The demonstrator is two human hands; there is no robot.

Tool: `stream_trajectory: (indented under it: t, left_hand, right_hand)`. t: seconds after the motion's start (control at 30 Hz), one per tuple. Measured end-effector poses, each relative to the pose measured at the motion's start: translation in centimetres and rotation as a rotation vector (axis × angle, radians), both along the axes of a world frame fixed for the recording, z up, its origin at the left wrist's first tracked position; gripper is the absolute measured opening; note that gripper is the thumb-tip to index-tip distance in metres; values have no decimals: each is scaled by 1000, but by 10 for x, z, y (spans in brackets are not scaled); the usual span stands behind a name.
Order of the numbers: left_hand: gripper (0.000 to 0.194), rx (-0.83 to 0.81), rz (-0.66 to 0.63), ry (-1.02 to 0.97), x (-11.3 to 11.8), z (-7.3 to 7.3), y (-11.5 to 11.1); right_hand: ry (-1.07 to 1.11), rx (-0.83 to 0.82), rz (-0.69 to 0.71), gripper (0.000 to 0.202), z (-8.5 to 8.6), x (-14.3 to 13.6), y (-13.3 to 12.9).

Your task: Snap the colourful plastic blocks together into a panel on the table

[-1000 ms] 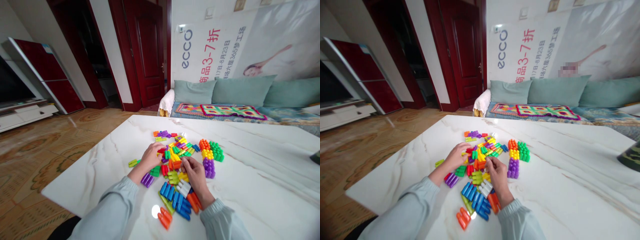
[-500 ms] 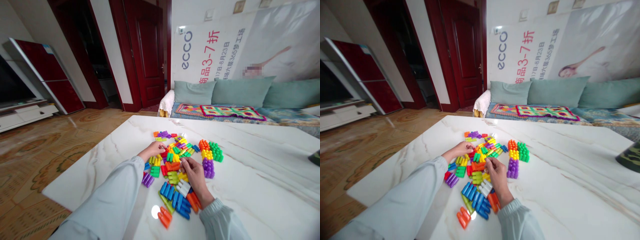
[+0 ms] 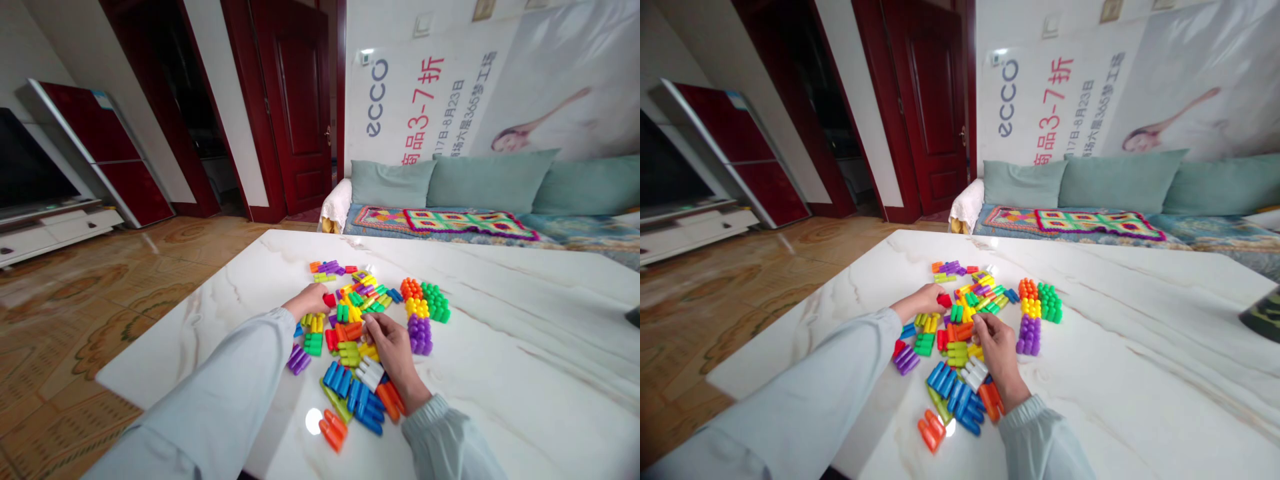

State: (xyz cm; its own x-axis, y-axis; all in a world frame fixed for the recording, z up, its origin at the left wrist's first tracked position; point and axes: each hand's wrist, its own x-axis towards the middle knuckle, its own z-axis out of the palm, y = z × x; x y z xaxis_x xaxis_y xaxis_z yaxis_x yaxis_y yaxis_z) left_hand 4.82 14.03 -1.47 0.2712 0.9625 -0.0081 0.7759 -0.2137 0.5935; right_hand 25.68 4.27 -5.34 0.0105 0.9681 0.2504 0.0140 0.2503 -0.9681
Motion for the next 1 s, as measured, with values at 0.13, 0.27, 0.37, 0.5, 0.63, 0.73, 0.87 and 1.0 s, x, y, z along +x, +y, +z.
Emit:
stream_trajectory:
  t: [0.13,0.27,0.37,0.5,0.63,0.73,0.87,1.0]
  left_hand:
    - [7,144,79,34,2,4,-14]
    - [24,281,65,21,11,12,-41]
    - [24,357,-64,6,25,15,-67]
    - [17,404,-112,-130,40,13,-91]
    - [16,370,15,-440,46,5,-98]
    - [15,320,41,-611,47,-4,-98]
    - [15,364,113,-694,47,-11,-99]
    - [8,509,68,-583,47,-12,-98]
  right_hand:
    - [-22,17,-13,39,-1,0,1]
    - [-155,197,-110,30,1,0,0]
    - [-237,389,-150,33,5,-1,-4]
    - [-315,442,-181,19,10,0,-7]
    - [-289,367,-222,17,13,1,-8]
    - [-289,345,-210,17,14,1,-8]
    - [-348,379,-194,17,11,1,-6]
    - [-408,431,-217,16,6,1,-3]
